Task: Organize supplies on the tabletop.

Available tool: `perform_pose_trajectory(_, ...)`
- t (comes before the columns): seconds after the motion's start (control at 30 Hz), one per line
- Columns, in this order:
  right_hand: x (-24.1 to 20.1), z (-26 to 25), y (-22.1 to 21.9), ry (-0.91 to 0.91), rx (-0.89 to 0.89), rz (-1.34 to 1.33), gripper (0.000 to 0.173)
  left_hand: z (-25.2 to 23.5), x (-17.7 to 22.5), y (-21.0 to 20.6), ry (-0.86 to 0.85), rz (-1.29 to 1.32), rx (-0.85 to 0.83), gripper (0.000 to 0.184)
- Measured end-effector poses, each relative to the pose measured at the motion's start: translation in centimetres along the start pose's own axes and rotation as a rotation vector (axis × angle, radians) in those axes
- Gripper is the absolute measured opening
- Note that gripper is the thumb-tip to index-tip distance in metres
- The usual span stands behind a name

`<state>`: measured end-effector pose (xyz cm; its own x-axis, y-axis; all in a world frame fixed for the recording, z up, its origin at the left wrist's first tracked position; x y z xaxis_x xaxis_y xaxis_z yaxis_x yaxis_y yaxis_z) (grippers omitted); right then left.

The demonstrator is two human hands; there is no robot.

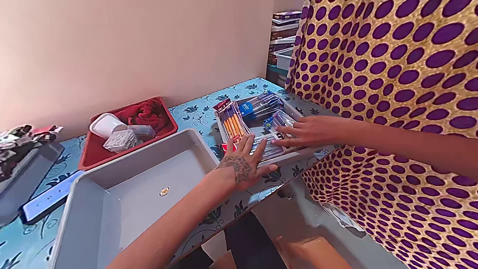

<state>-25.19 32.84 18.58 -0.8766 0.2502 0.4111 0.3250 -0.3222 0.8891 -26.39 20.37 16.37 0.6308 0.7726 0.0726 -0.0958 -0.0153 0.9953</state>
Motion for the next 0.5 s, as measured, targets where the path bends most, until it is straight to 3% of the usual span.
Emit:
perform_pose_trajectory(0.13,-1.1,0.3,2.6,0.024,0.102,0.016,0.068,0.2,0.6,-0.1,-0.046,-0.051,0.178,0.084)
perform_pose_trajectory(0.23,-1.9,0.7,4.5,-0.155,0.414,-0.039,0.038,0.1,0.8,-0.2,-0.076,-0.06,0.266,0.084)
perform_pose_trajectory(0.37,-3.0,-0.2,1.9,-0.477,0.448,-0.227,0.077,1.1,0.8,0.5,-0.061,-0.023,0.327,0.093)
perform_pose_trajectory(0.5,-3.8,-0.5,-0.2,-0.55,0.523,-0.031,0.07,6.6,0.3,1.4,-0.049,0.002,0.618,0.09)
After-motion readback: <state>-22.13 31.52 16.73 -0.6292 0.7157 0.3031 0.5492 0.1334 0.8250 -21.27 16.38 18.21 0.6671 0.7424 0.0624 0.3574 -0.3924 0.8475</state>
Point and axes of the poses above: each hand's wrist, its own z-axis away from the middle knuckle, its own y-axis out of the back of the hand, x = y × z, the point moved 10 cm from there along -z, towards the middle knuckle, and after that the axes turned 12 degrees about y, right-handed, at the moved point
